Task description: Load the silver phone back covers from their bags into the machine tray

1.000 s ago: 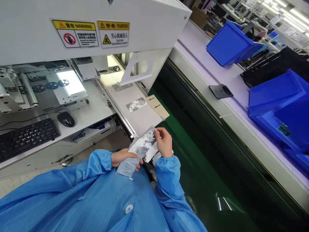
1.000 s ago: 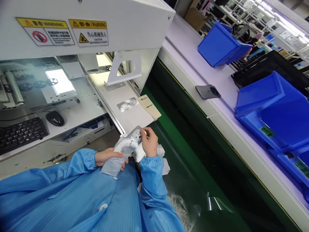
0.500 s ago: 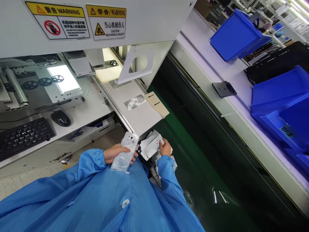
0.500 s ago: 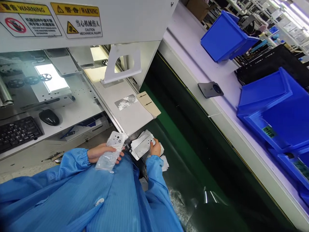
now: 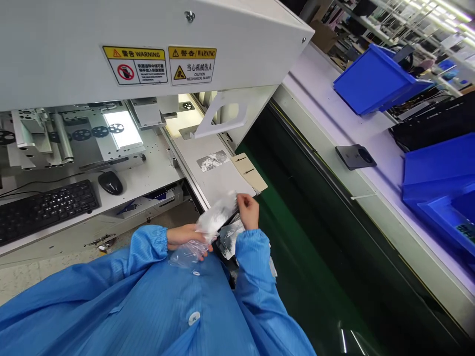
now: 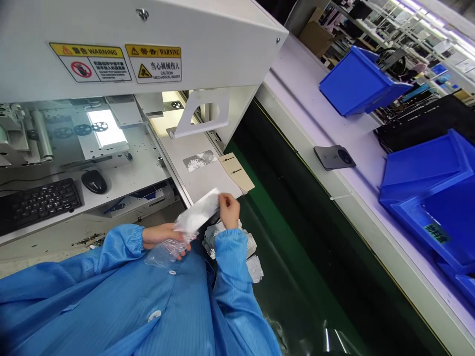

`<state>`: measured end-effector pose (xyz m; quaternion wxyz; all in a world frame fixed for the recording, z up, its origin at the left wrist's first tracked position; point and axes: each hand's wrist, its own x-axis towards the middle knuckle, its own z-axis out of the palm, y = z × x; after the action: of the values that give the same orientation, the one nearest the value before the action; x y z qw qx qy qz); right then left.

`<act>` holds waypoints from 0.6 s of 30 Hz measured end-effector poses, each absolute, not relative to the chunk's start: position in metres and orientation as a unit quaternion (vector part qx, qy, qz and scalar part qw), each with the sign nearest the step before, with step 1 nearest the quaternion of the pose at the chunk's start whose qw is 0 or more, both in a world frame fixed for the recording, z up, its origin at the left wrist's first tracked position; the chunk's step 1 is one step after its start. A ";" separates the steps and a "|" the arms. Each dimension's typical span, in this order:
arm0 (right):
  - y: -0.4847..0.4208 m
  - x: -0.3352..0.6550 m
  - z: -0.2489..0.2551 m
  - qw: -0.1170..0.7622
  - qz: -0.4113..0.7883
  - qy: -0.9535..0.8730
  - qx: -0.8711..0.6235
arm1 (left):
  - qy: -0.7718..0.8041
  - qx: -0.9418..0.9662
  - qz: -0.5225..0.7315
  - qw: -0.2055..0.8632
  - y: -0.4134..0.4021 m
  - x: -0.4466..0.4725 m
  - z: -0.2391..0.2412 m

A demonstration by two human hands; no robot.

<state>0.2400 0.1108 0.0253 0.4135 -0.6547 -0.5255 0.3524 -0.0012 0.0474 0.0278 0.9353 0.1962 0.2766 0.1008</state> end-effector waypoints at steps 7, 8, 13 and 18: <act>0.156 0.242 0.004 0.239 0.071 -0.566 -0.786 | 0.354 0.134 0.172 0.910 0.031 -0.041 0.016; 0.151 0.233 0.000 0.230 0.055 -0.590 -0.772 | 0.355 0.129 0.180 0.908 0.030 -0.042 0.016; 0.126 0.192 -0.027 0.145 0.055 -0.658 -0.737 | 0.343 0.126 0.187 0.912 0.032 -0.041 0.011; 0.112 0.182 -0.037 0.149 0.040 -0.648 -0.746 | 0.336 0.131 0.174 0.916 0.037 -0.036 0.008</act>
<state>0.1820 0.1125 -0.0369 0.1486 -0.7459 -0.6480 0.0402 -0.0363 0.0368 0.0077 0.9163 0.1308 0.3362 0.1740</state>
